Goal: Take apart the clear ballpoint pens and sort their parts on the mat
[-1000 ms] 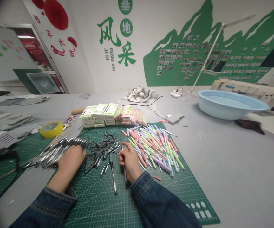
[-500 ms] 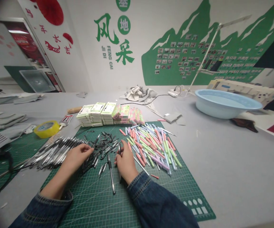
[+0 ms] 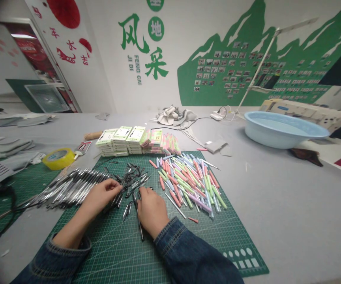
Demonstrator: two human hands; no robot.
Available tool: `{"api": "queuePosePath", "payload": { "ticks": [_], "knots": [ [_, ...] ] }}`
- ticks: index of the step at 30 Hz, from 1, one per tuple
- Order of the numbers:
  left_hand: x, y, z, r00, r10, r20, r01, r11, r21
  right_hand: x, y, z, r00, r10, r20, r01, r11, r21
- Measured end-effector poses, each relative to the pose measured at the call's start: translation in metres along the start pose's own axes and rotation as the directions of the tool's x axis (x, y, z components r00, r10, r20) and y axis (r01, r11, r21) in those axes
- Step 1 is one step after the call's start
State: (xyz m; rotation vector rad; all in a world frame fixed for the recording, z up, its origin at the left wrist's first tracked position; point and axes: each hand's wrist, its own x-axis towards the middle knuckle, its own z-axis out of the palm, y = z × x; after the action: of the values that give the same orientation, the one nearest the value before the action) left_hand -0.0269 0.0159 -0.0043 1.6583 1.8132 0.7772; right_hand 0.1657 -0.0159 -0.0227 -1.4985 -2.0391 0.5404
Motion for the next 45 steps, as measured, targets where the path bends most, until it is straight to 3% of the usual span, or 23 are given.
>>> {"api": "queuePosePath", "payload": {
  "ticks": [2, 4, 7, 9, 12, 14, 18, 25, 28, 30, 33, 35, 37, 39, 45],
  "knots": [
    [-0.004, 0.004, 0.007, 0.995, 0.029, 0.098, -0.017, 0.993, -0.117, 0.004, 0.002, 0.002, 0.998, 0.035, -0.045, -0.026, 0.982, 0.185],
    [-0.01, 0.01, 0.014, 0.977, 0.079, 0.198, -0.038, 0.978, -0.203, 0.009, 0.004, 0.004, 0.994, 0.105, -0.041, -0.075, 0.887, 0.456],
    [-0.018, 0.019, 0.02, 0.939, 0.161, 0.303, -0.091, 0.968, -0.233, 0.015, 0.007, 0.007, 0.975, 0.204, 0.083, -0.185, 0.554, 0.812],
    [-0.019, 0.022, 0.019, 0.922, 0.177, 0.346, -0.106, 0.971, -0.213, 0.017, 0.008, 0.006, 0.965, 0.229, 0.128, -0.206, 0.359, 0.91],
    [-0.016, 0.019, 0.015, 0.95, 0.166, 0.265, -0.158, 0.986, -0.052, 0.019, 0.01, 0.003, 0.959, 0.265, 0.104, -0.174, 0.255, 0.951],
    [-0.014, 0.016, 0.014, 0.962, 0.174, 0.21, -0.199, 0.974, 0.105, 0.02, 0.012, 0.002, 0.957, 0.279, 0.083, -0.158, 0.258, 0.953],
    [-0.018, 0.014, 0.019, 0.958, 0.162, 0.236, -0.226, 0.933, 0.28, 0.02, 0.014, 0.004, 0.962, 0.262, 0.081, -0.16, 0.295, 0.942],
    [-0.021, 0.013, 0.029, 0.974, 0.108, 0.199, -0.162, 0.947, 0.277, 0.018, 0.011, 0.002, 0.968, 0.242, 0.069, -0.152, 0.342, 0.927],
    [-0.015, 0.013, 0.025, 0.987, 0.04, 0.158, -0.052, 0.996, 0.074, 0.017, 0.009, 0.0, 0.972, 0.209, 0.103, -0.17, 0.336, 0.926],
    [-0.012, 0.014, 0.021, 0.99, -0.026, 0.136, 0.056, 0.975, -0.216, 0.016, 0.006, -0.002, 0.974, 0.167, 0.152, -0.202, 0.335, 0.92],
    [-0.009, 0.016, 0.015, 0.982, -0.092, 0.163, 0.178, 0.726, -0.664, 0.013, 0.002, -0.004, 0.971, 0.064, 0.229, -0.237, 0.365, 0.9],
    [-0.009, 0.017, 0.013, 0.978, -0.101, 0.185, 0.21, 0.543, -0.813, 0.012, 0.0, -0.004, 0.968, 0.011, 0.252, -0.235, 0.4, 0.886],
    [-0.009, 0.017, 0.011, 0.978, -0.108, 0.178, 0.208, 0.446, -0.87, 0.011, -0.002, -0.005, 0.967, -0.011, 0.255, -0.225, 0.433, 0.873],
    [-0.01, 0.017, 0.011, 0.981, -0.123, 0.149, 0.187, 0.41, -0.893, 0.011, -0.003, -0.005, 0.967, -0.022, 0.255, -0.217, 0.461, 0.861],
    [-0.012, 0.02, 0.013, 0.984, -0.136, 0.116, 0.166, 0.46, -0.872, 0.01, -0.004, -0.006, 0.972, -0.045, 0.231, -0.181, 0.481, 0.858]
  ]
}}
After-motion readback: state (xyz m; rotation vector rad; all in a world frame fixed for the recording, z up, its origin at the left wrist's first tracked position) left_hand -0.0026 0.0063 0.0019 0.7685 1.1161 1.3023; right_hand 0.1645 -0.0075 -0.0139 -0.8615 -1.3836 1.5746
